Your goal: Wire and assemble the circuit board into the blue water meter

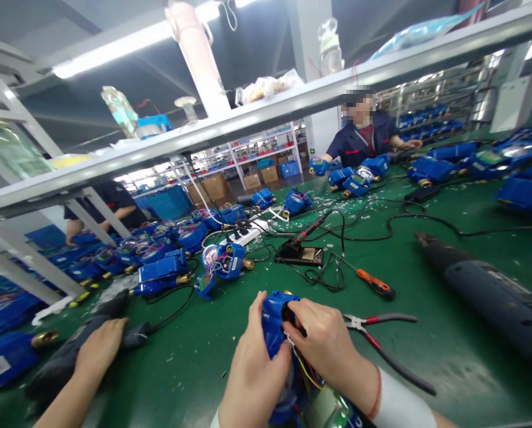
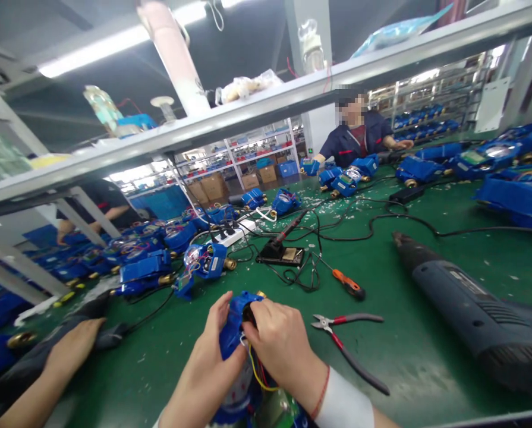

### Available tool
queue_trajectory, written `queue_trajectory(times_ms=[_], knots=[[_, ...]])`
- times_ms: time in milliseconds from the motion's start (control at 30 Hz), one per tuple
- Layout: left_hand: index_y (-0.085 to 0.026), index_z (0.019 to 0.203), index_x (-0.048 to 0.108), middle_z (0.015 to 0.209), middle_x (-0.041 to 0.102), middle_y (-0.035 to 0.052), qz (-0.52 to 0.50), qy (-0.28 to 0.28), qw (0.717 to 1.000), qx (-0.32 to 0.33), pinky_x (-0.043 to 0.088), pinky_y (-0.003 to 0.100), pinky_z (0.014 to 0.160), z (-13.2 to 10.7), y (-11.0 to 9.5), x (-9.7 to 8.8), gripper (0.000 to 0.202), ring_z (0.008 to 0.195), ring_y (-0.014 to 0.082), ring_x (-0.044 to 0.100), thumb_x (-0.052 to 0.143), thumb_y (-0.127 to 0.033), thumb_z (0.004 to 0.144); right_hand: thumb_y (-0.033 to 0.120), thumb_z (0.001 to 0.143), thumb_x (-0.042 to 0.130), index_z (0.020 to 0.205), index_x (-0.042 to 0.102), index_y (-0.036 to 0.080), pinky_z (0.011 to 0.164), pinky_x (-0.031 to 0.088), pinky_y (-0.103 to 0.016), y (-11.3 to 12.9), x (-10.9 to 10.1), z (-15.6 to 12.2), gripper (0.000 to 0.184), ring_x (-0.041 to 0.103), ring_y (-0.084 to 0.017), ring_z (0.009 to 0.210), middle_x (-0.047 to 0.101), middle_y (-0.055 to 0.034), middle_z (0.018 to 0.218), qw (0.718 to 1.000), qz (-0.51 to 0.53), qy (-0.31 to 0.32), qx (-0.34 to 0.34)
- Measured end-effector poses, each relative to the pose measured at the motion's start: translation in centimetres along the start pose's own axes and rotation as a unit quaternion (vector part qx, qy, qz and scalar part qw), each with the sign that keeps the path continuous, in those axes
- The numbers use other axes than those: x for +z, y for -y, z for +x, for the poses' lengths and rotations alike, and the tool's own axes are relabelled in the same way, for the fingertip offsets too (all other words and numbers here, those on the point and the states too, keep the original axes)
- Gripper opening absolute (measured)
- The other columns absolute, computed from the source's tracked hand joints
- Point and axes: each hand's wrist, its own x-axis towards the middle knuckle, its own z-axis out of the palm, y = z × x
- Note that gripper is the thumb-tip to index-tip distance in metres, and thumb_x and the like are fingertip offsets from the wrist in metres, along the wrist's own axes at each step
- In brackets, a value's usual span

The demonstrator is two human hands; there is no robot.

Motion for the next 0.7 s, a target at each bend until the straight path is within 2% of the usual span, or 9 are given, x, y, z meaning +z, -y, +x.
queue_trajectory(times_ms=[100, 267, 367, 567, 700], knots=[[-0.010, 0.143, 0.023, 0.140, 0.050, 0.0215, -0.006, 0.026, 0.999, -0.029, 0.035, 0.051, 0.110, 0.2, -0.4, -0.4, 0.070, 0.130, 0.0286, 0.049, 0.046, -0.010, 0.077, 0.010, 0.078, 0.056, 0.079, 0.061, 0.016, 0.053, 0.039, -0.027, 0.0, 0.2, -0.3, 0.008, 0.055, -0.015, 0.054, 0.059, -0.0002, 0.066, 1.000, 0.016, -0.009, 0.016], [-0.004, 0.144, 0.029, 0.151, 0.035, 0.0203, 0.062, 0.044, 0.997, 0.014, 0.029, 0.051, 0.115, 0.0, 0.0, -0.5, 0.074, 0.139, 0.0292, 0.036, 0.050, -0.017, 0.074, 0.015, 0.078, 0.061, 0.089, 0.066, 0.018, 0.047, 0.037, -0.025, 0.3, 0.7, -0.5, 0.012, 0.054, -0.013, 0.046, 0.058, 0.0041, 0.057, 0.993, 0.040, -0.014, 0.110], [-0.005, 0.144, 0.031, 0.151, 0.037, 0.0191, 0.068, 0.032, 0.997, 0.021, 0.031, 0.049, 0.114, 0.0, 0.1, -0.4, 0.072, 0.138, 0.0278, 0.038, 0.050, -0.021, 0.076, 0.016, 0.076, 0.061, 0.083, 0.064, 0.019, 0.045, 0.035, -0.025, 0.4, 1.1, -0.4, 0.008, 0.051, -0.013, 0.044, 0.054, 0.0053, 0.054, 0.987, 0.063, -0.023, 0.143], [-0.007, 0.143, 0.036, 0.149, 0.040, 0.0176, 0.045, 0.027, 0.999, 0.008, 0.036, 0.046, 0.111, 0.0, -0.1, -0.2, 0.071, 0.137, 0.0280, 0.040, 0.051, -0.021, 0.075, 0.011, 0.070, 0.054, 0.070, 0.052, 0.019, 0.044, 0.035, -0.021, 0.8, 1.7, -0.9, 0.009, 0.046, -0.011, 0.044, 0.047, 0.0059, 0.054, 0.987, 0.091, -0.026, 0.133], [-0.009, 0.145, 0.034, 0.147, 0.044, 0.0152, 0.032, 0.036, 0.999, 0.010, 0.036, 0.045, 0.111, 0.0, -0.2, -0.4, 0.076, 0.136, 0.0291, 0.040, 0.054, -0.021, 0.073, 0.010, 0.072, 0.056, 0.078, 0.056, 0.019, 0.047, 0.039, -0.021, 0.7, 0.8, -1.1, 0.010, 0.050, -0.011, 0.048, 0.052, 0.0050, 0.058, 0.991, 0.072, -0.004, 0.112]])
